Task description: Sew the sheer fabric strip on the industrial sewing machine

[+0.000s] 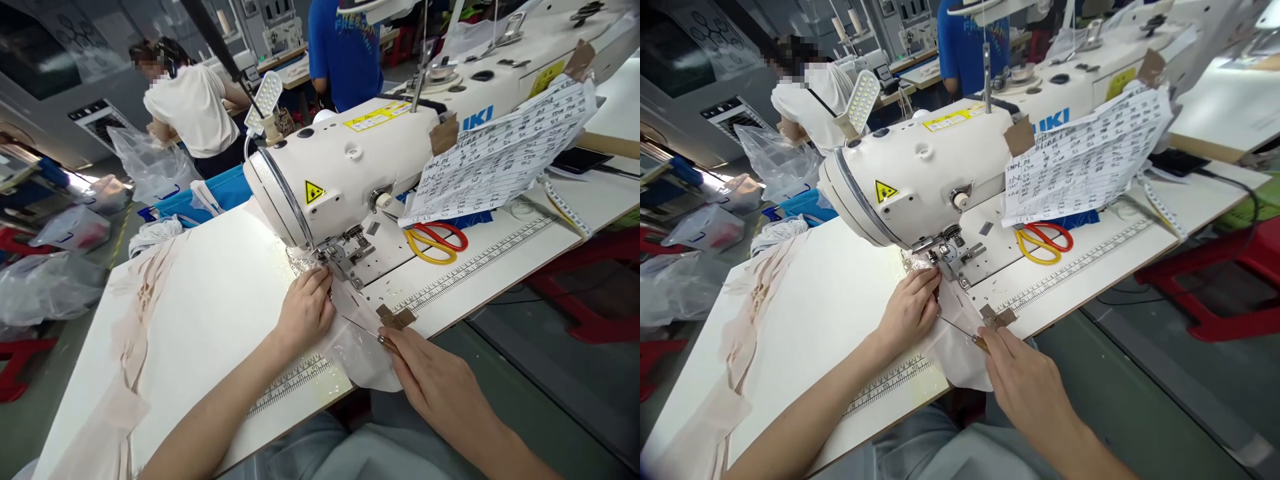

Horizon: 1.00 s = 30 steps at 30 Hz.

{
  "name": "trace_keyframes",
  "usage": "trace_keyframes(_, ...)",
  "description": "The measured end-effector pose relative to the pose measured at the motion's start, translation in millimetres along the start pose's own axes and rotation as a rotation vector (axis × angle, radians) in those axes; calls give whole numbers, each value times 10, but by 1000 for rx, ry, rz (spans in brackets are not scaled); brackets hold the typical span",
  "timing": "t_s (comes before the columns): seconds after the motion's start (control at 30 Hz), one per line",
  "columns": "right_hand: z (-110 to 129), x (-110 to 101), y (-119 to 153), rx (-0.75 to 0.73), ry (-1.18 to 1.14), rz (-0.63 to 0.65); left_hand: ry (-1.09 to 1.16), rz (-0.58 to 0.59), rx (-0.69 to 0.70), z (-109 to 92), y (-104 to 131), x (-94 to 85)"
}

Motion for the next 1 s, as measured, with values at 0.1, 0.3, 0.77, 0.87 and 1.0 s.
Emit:
trace_keyframes(0.1, -11, 24, 1, 23, 7, 46, 8, 2, -14, 10, 2, 5)
trace_keyframes(0.3, 0, 39, -71, 39, 32, 90, -5, -5, -29, -2, -4, 43)
trace_keyframes(0.77, 27, 71, -202, 38, 92, 108, -87, 82, -41, -101, -15, 23)
trace_keyframes(0.87, 32, 72, -218, 32, 97, 104, -93, 87, -35, -140, -14, 13)
trace_keyframes(1.0, 41, 96, -224, 29, 95, 116, -90, 88, -26, -195, -11, -3)
Point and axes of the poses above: each hand's wrist, its own y-axis away from the middle knuckle, its own x-axis out of the palm, z = x × y, the point moved 5 cm from there along -y, towards the middle knuckle, and after that the axes turned 13 degrees about x, right-handed, at the moved point
